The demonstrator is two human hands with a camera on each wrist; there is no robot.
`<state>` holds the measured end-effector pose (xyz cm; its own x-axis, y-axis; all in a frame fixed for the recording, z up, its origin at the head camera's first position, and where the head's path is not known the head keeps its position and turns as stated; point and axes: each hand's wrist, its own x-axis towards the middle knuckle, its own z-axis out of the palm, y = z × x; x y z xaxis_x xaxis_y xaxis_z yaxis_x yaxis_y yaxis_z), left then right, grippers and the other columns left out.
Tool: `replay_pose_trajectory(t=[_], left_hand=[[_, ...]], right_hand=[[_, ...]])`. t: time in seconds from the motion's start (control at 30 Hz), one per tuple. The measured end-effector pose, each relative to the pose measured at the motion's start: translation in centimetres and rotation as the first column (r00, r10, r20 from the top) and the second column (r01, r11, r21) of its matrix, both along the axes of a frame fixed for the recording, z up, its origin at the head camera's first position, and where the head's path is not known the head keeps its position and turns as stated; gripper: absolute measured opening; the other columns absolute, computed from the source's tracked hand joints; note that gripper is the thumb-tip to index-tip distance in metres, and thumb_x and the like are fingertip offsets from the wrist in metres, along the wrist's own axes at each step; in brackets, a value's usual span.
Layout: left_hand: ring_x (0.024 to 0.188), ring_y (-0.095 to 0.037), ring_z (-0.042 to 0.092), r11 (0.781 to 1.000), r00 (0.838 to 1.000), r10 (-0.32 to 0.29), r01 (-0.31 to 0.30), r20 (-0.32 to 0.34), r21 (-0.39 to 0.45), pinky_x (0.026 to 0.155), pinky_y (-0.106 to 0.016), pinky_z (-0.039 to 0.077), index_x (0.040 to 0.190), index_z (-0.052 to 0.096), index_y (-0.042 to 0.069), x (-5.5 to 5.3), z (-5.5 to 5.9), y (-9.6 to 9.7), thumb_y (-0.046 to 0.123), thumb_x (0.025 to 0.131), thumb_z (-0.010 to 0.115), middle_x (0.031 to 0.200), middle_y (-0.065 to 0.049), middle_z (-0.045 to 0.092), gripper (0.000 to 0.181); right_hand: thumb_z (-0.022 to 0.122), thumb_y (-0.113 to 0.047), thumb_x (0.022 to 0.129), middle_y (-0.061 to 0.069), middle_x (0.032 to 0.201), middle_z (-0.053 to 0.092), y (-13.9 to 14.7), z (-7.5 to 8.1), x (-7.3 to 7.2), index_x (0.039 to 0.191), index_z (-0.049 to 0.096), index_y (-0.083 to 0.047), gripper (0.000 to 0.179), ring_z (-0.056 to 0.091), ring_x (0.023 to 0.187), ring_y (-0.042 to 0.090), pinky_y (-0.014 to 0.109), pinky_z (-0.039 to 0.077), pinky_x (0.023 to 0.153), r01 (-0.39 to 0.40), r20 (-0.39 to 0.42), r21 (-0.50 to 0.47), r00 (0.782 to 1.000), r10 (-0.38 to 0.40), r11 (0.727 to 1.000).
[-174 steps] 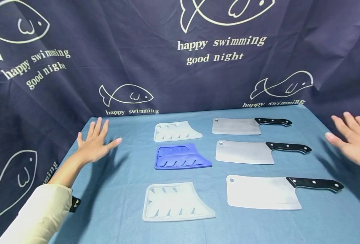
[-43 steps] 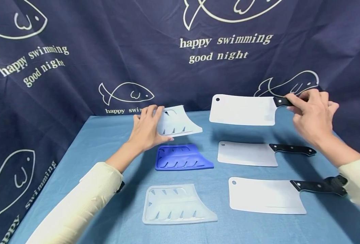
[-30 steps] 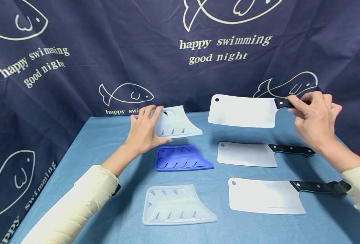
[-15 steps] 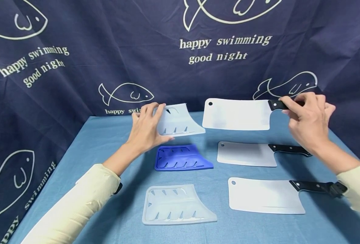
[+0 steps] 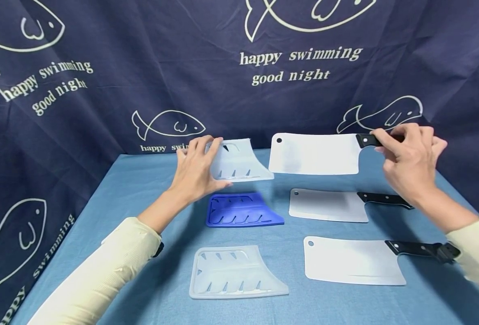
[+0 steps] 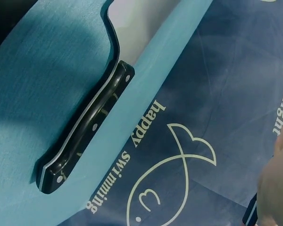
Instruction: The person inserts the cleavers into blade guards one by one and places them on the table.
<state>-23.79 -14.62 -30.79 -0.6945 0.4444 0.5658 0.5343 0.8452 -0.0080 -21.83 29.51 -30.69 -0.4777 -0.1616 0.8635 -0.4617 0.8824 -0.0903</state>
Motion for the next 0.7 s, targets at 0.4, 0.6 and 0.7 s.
replay_pose_trajectory(t=[0.4, 0.6, 0.7], left_hand=[[0.123, -0.034, 0.039, 1.000, 1.000, 0.006, -0.006, 0.030, 0.016, 0.079, -0.054, 0.034, 0.140, 0.043, 0.013, 0.05, 0.28, 0.40, 0.058, 0.053, 0.086, 0.133, -0.013, 0.044, 0.107], [0.122, -0.034, 0.038, 1.000, 0.999, 0.010, -0.011, 0.040, 0.015, 0.080, -0.056, 0.033, 0.140, 0.043, 0.014, -0.03, 0.49, 0.45, 0.058, 0.053, 0.086, 0.133, -0.013, 0.044, 0.107], [0.122, -0.034, 0.038, 1.000, 0.999, 0.012, -0.013, 0.049, 0.021, 0.080, -0.056, 0.034, 0.140, 0.043, 0.014, -0.04, 0.44, 0.42, 0.057, 0.052, 0.087, 0.133, -0.013, 0.044, 0.107]], right_hand=[[0.047, 0.005, 0.087, 0.029, 0.106, 0.048, 0.06, 0.45, 0.31, 0.117, 0.068, -0.012, 0.041, 0.035, 0.098, 0.054, 0.063, 0.012, 0.081, -0.001, -0.026, 0.017, 1.000, 0.002, 1.000], [0.048, 0.007, 0.086, 0.029, 0.107, 0.048, 0.17, 0.50, 0.35, 0.115, 0.068, -0.012, 0.040, 0.035, 0.098, 0.053, 0.063, 0.012, 0.082, 0.006, -0.010, 0.023, 1.000, -0.006, 1.000], [0.051, 0.006, 0.086, 0.029, 0.107, 0.048, 0.03, 0.42, 0.27, 0.113, 0.069, -0.012, 0.037, 0.035, 0.097, 0.053, 0.063, 0.013, 0.082, 0.009, -0.009, 0.026, 1.000, -0.009, 1.000]])
